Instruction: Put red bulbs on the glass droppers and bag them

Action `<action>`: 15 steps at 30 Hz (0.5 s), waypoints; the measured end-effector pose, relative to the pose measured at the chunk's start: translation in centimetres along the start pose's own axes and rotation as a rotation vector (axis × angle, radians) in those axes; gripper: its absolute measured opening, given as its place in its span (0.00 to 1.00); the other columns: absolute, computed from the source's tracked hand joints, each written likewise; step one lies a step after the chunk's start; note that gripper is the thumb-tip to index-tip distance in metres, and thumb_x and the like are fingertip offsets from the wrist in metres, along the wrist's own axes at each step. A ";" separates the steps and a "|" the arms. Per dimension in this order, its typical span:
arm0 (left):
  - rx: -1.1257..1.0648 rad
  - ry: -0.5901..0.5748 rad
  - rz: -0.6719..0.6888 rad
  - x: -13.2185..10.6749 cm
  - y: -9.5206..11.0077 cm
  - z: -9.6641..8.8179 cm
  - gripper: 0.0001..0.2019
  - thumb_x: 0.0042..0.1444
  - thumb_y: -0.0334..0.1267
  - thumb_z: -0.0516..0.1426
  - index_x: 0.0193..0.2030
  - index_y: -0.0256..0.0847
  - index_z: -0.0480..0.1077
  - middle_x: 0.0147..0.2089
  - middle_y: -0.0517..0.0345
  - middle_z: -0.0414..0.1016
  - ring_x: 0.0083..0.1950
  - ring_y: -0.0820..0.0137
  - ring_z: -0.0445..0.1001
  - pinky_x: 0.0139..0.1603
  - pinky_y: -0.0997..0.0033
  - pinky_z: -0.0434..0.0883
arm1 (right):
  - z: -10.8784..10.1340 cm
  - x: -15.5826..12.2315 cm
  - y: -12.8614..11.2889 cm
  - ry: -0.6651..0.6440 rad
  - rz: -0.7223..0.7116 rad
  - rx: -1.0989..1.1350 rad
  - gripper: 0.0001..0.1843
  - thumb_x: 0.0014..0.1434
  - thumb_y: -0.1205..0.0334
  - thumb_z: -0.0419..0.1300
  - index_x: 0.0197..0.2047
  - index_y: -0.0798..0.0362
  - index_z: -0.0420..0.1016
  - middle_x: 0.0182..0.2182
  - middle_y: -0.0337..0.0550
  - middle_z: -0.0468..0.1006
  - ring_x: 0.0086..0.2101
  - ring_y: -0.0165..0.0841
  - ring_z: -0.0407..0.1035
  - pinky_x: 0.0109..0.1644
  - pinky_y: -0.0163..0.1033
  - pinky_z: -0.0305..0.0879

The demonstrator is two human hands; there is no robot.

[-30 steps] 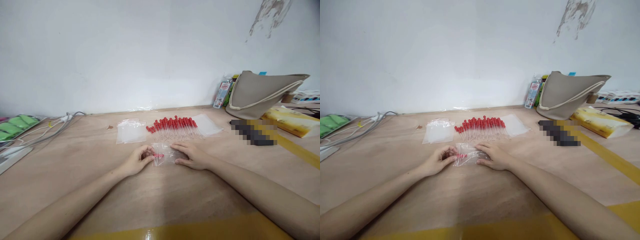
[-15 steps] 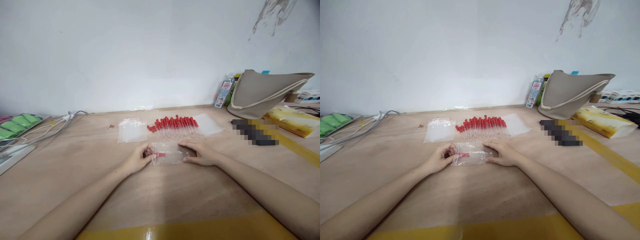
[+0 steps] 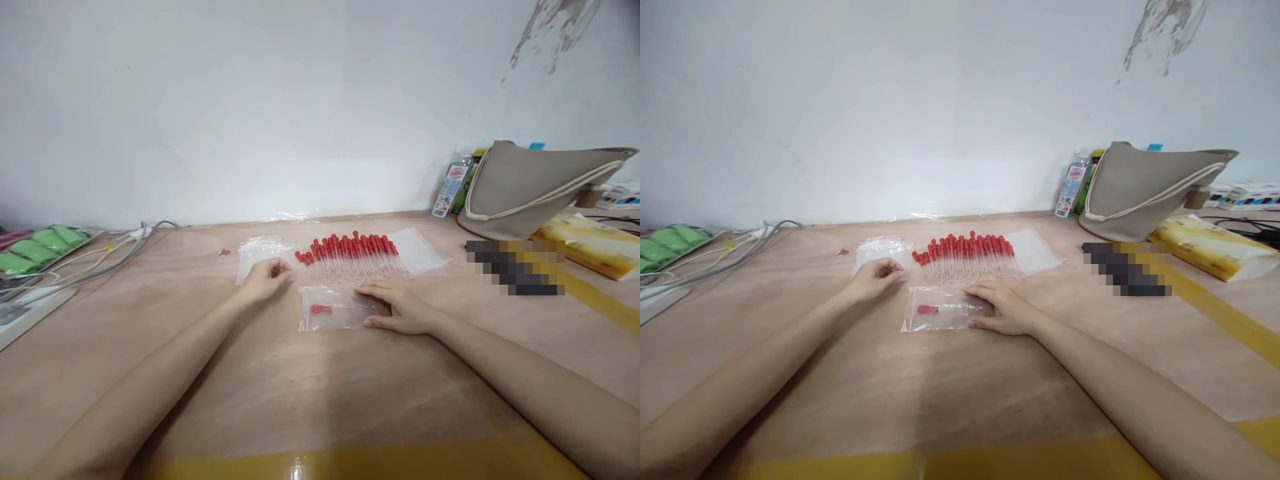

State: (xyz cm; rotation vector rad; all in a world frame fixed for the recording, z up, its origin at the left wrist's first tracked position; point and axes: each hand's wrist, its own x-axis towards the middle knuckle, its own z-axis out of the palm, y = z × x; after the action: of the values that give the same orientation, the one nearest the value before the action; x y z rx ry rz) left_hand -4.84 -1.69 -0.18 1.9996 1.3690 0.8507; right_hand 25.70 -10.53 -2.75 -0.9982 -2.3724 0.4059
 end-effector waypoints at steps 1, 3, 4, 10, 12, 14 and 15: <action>0.035 0.033 -0.020 1.0 -0.1 -0.1 0.08 0.46 0.40 0.59 0.30 0.37 0.71 0.31 0.57 0.74 0.33 0.69 0.71 0.36 0.71 0.67 | 0.0 0.0 0.0 -0.001 0.000 0.002 0.32 0.52 0.47 0.59 0.56 0.53 0.62 0.50 0.52 0.68 0.50 0.40 0.63 0.53 0.50 0.60; 0.051 0.073 -0.053 2.9 0.1 0.0 0.08 0.49 0.40 0.58 0.33 0.38 0.72 0.37 0.55 0.74 0.39 0.67 0.72 0.42 0.69 0.67 | 0.0 0.0 0.1 -0.003 0.002 0.005 0.32 0.51 0.47 0.59 0.56 0.53 0.62 0.51 0.52 0.68 0.50 0.40 0.63 0.53 0.49 0.59; 0.040 0.086 -0.071 3.7 0.2 0.2 0.09 0.52 0.40 0.57 0.37 0.38 0.71 0.41 0.54 0.73 0.41 0.66 0.71 0.44 0.67 0.68 | 0.0 0.0 0.1 -0.004 0.002 0.008 0.32 0.51 0.47 0.59 0.56 0.53 0.62 0.51 0.52 0.68 0.50 0.40 0.63 0.53 0.49 0.59; -0.118 0.130 -0.165 5.8 1.5 1.6 0.16 0.58 0.41 0.53 0.50 0.36 0.64 0.50 0.51 0.67 0.47 0.63 0.69 0.45 0.59 0.70 | -0.1 0.0 0.0 -0.012 0.006 0.001 0.32 0.52 0.47 0.59 0.56 0.53 0.63 0.51 0.51 0.68 0.51 0.39 0.62 0.54 0.48 0.59; -0.193 0.161 -0.183 5.8 1.8 1.7 0.16 0.58 0.41 0.53 0.50 0.36 0.64 0.50 0.51 0.67 0.47 0.64 0.69 0.45 0.59 0.70 | 0.0 0.0 0.1 -0.012 0.001 -0.003 0.31 0.52 0.47 0.59 0.56 0.53 0.63 0.51 0.51 0.68 0.51 0.39 0.62 0.55 0.48 0.59; -0.287 0.209 -0.184 5.8 2.0 1.3 0.16 0.58 0.41 0.52 0.50 0.36 0.64 0.50 0.51 0.67 0.47 0.64 0.69 0.45 0.59 0.70 | 0.0 0.0 0.1 -0.012 0.001 -0.002 0.31 0.52 0.47 0.59 0.56 0.53 0.63 0.51 0.51 0.68 0.51 0.39 0.62 0.55 0.48 0.58; -0.341 0.241 -0.178 5.7 2.0 1.0 0.16 0.58 0.41 0.52 0.50 0.36 0.64 0.50 0.51 0.67 0.47 0.64 0.69 0.45 0.59 0.70 | 0.0 0.0 0.1 -0.012 0.003 0.000 0.31 0.52 0.47 0.59 0.56 0.53 0.63 0.51 0.51 0.68 0.51 0.39 0.62 0.55 0.48 0.58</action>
State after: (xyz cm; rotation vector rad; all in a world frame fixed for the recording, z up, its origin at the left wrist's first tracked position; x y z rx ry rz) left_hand -1.37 2.92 1.75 1.5322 1.3968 1.1818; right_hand 25.73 -10.44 -2.79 -1.0021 -2.3823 0.4143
